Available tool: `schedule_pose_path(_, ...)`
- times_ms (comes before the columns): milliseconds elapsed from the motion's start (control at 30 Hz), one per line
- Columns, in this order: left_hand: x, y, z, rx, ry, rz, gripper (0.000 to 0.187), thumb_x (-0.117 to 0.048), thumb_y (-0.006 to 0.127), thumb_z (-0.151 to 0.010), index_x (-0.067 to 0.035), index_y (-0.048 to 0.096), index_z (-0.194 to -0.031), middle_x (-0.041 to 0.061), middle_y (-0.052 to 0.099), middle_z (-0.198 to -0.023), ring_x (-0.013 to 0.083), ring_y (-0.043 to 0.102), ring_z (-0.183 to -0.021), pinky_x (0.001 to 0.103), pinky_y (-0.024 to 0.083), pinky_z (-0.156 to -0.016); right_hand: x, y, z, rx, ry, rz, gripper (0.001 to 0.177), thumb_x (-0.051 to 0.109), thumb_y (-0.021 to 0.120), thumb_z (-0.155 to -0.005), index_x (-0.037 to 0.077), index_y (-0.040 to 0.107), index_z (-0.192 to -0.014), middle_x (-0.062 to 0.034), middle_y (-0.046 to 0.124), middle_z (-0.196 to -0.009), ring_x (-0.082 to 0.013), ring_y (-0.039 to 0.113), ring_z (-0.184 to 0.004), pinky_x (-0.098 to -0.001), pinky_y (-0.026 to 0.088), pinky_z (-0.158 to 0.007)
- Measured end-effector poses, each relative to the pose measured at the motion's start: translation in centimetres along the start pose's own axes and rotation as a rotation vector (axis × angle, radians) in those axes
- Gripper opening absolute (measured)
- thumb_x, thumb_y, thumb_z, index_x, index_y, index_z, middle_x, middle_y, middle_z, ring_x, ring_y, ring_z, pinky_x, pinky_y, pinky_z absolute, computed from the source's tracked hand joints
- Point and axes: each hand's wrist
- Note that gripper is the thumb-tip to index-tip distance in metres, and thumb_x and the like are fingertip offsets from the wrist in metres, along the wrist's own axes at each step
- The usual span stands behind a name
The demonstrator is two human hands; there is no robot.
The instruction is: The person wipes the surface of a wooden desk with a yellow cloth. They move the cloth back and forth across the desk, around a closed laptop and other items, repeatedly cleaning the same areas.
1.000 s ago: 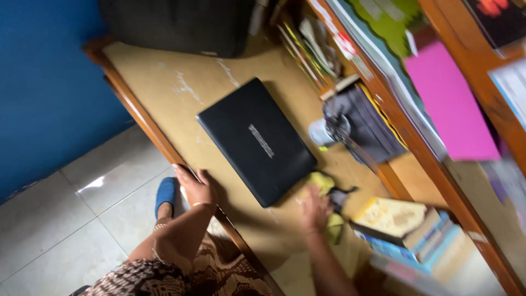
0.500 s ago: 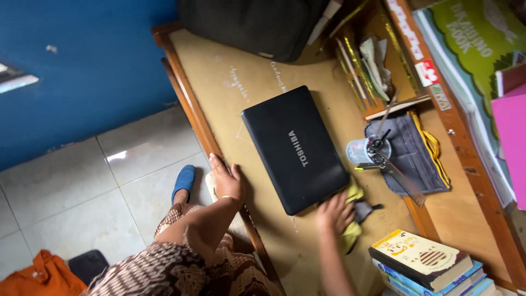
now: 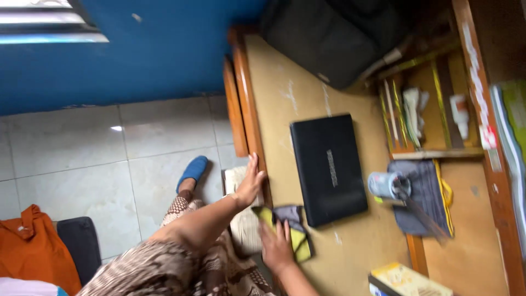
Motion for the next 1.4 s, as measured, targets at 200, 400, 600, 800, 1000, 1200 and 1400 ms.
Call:
schedule_pose_path(200,8.1,-9.9,-3.4,0.031,-0.448,-0.003,0.065,-0.057,0.029,-0.108,-0.026,0.024,-0.164,0.02,0.041,-0.161,0.0415,0.038,-0.148,0.05,0.025,-0.129,-3.6,-2.8,-21.4,0.009,0.192,0.084,0.061,0.019,0.056,-0.084,0.022,0.057,-0.145,0.0019,0.053,-0.153,-0.0454,0.048,-0.135,-0.0649,0.024,-0.123)
schedule_pose_path(400,7.5,-16.3,-9.6,-0.037,-0.603,-0.06,0.072,-0.064,0.035,-0.103,-0.024,0.034,-0.162,0.016,0.045,-0.16,0.0318,0.041,-0.149,0.041,0.03,-0.126,-8.1,-3.9,-39.2,0.038,0.244,0.071,0.071,0.015,0.055,-0.085,0.021,0.044,-0.155,0.0033,0.028,-0.17,-0.0432,0.037,-0.144,-0.0611,0.017,-0.126)
schedule_pose_path(600,-0.2,-17.1,-18.3,0.126,-0.493,-0.119,0.067,-0.064,0.03,-0.105,-0.029,0.033,-0.163,0.012,0.049,-0.158,0.0287,0.043,-0.148,0.041,0.03,-0.126,-11.3,-6.4,-53.2,0.179,0.333,0.01,0.075,0.015,0.049,-0.09,0.025,0.031,-0.162,0.0055,0.013,-0.174,-0.0407,0.026,-0.152,-0.0579,0.009,-0.129)
schedule_pose_path(800,-9.5,-16.5,-19.1,0.378,-0.347,-0.069,0.077,-0.068,0.023,-0.105,-0.023,0.018,-0.167,0.017,0.031,-0.167,0.0367,0.029,-0.154,0.048,0.023,-0.128,-13.2,-6.1,-60.2,0.018,0.412,0.044,0.073,0.022,0.051,-0.095,0.029,0.025,-0.163,0.0007,0.019,-0.172,-0.0366,0.029,-0.15,-0.0549,0.014,-0.127)
schedule_pose_path(1000,-11.5,-16.6,-18.2,0.384,-0.38,0.154,0.083,-0.07,0.017,-0.103,-0.02,0.007,-0.168,0.018,0.017,-0.171,0.0377,0.021,-0.156,0.054,0.017,-0.13,-14.1,-5.1,-59.9,-0.076,0.419,0.009,0.071,0.028,0.056,-0.097,0.031,0.028,-0.162,0.0,0.029,-0.168,-0.0335,0.032,-0.149,-0.0538,0.017,-0.126)
schedule_pose_path(1200,-9.7,-14.6,-15.5,0.163,-0.473,0.44,0.099,-0.082,0.034,-0.098,-0.013,0.017,-0.167,0.019,0.027,-0.168,0.0432,0.036,-0.149,0.067,0.021,-0.12,-12.1,-3.0,-49.3,-0.115,0.564,-0.058,0.071,0.04,0.054,-0.097,0.027,0.029,-0.162,0.0022,0.026,-0.169,-0.0384,0.04,-0.145,-0.053,0.02,-0.128)
schedule_pose_path(1400,-9.3,-9.0,-11.4,-0.03,-0.358,0.191,0.077,-0.061,0.028,-0.106,-0.014,0.017,-0.166,0.033,0.032,-0.161,0.0498,0.032,-0.149,0.056,0.027,-0.126,-6.6,-3.3,-29.5,-0.022,0.549,-0.118,0.067,0.034,0.051,-0.099,0.024,0.032,-0.162,0.0015,0.029,-0.169,-0.0395,0.045,-0.14,-0.0502,0.024,-0.126)
Point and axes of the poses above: each hand's wrist, its own z-axis away from the middle knuckle, its own y-axis out of the palm, x = y × z
